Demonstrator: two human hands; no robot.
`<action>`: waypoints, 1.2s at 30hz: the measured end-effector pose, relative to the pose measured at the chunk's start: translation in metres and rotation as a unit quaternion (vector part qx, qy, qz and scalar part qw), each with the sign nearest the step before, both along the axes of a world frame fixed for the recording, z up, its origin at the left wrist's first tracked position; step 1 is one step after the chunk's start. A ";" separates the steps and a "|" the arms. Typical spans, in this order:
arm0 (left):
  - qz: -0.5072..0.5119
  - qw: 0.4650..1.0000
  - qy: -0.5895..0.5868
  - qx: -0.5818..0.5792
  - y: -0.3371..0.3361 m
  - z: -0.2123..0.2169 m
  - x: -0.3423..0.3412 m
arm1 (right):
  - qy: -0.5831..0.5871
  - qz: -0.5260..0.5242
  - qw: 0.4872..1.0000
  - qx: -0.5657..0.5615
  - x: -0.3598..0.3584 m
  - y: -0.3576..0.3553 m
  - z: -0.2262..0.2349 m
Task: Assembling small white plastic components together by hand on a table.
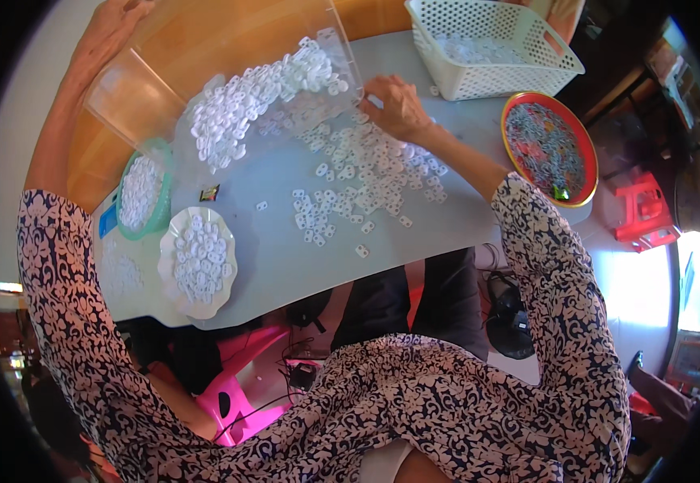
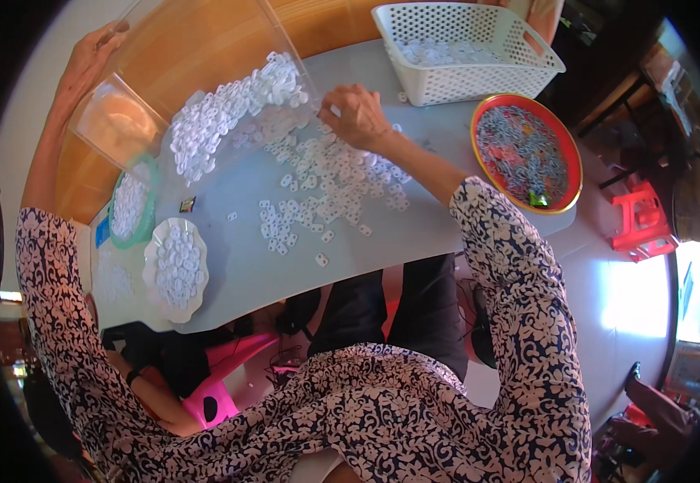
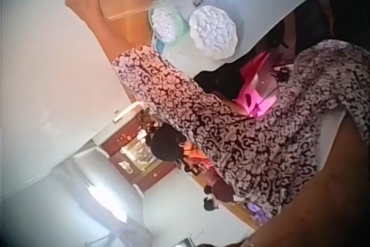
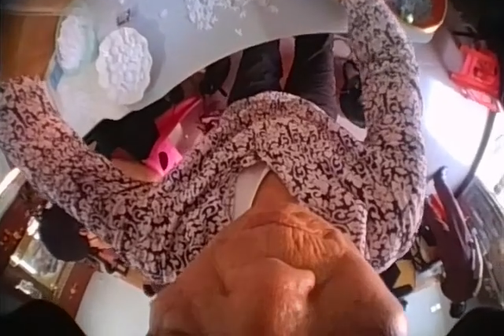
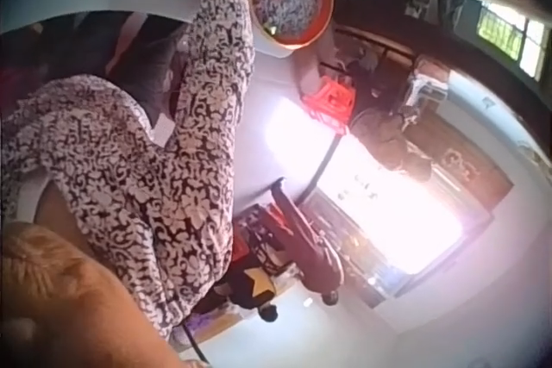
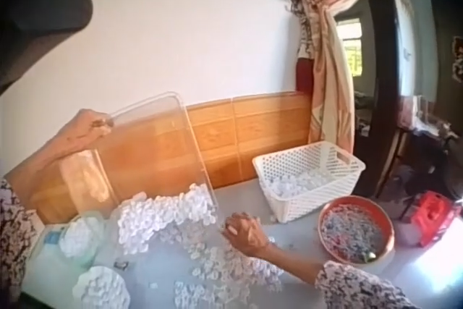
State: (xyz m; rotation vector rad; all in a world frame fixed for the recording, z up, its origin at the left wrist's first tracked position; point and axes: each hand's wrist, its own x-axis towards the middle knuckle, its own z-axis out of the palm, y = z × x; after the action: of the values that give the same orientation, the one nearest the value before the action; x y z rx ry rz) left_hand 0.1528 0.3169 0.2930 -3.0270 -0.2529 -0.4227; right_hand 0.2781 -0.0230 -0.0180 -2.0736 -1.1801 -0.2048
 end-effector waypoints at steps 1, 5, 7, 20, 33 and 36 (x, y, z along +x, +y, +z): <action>-0.003 1.000 -0.007 -0.008 0.003 0.001 0.001 | 0.001 0.004 1.000 0.003 0.007 0.010 -0.003; 0.012 1.000 -0.016 -0.008 0.014 0.009 -0.008 | -0.036 0.046 0.998 0.032 0.024 0.066 -0.020; 0.032 0.999 -0.006 0.005 0.015 0.010 -0.015 | 0.004 0.097 0.995 0.007 0.028 0.098 -0.034; -0.006 1.000 -0.013 -0.008 0.049 0.005 -0.019 | 0.111 0.328 0.938 -0.009 -0.006 0.065 0.010; -0.014 1.000 -0.002 -0.014 0.056 0.013 -0.012 | 0.006 0.375 0.925 -0.067 -0.007 0.128 0.002; 0.019 0.999 0.002 -0.026 0.033 0.006 -0.002 | -0.049 0.336 0.933 -0.121 -0.003 0.135 -0.007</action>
State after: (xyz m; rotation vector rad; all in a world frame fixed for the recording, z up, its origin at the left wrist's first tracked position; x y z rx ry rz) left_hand 0.1508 0.3497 0.2993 -3.0673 -0.3248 -0.4137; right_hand 0.2754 0.1119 -0.0253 -1.7406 -1.9801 0.1753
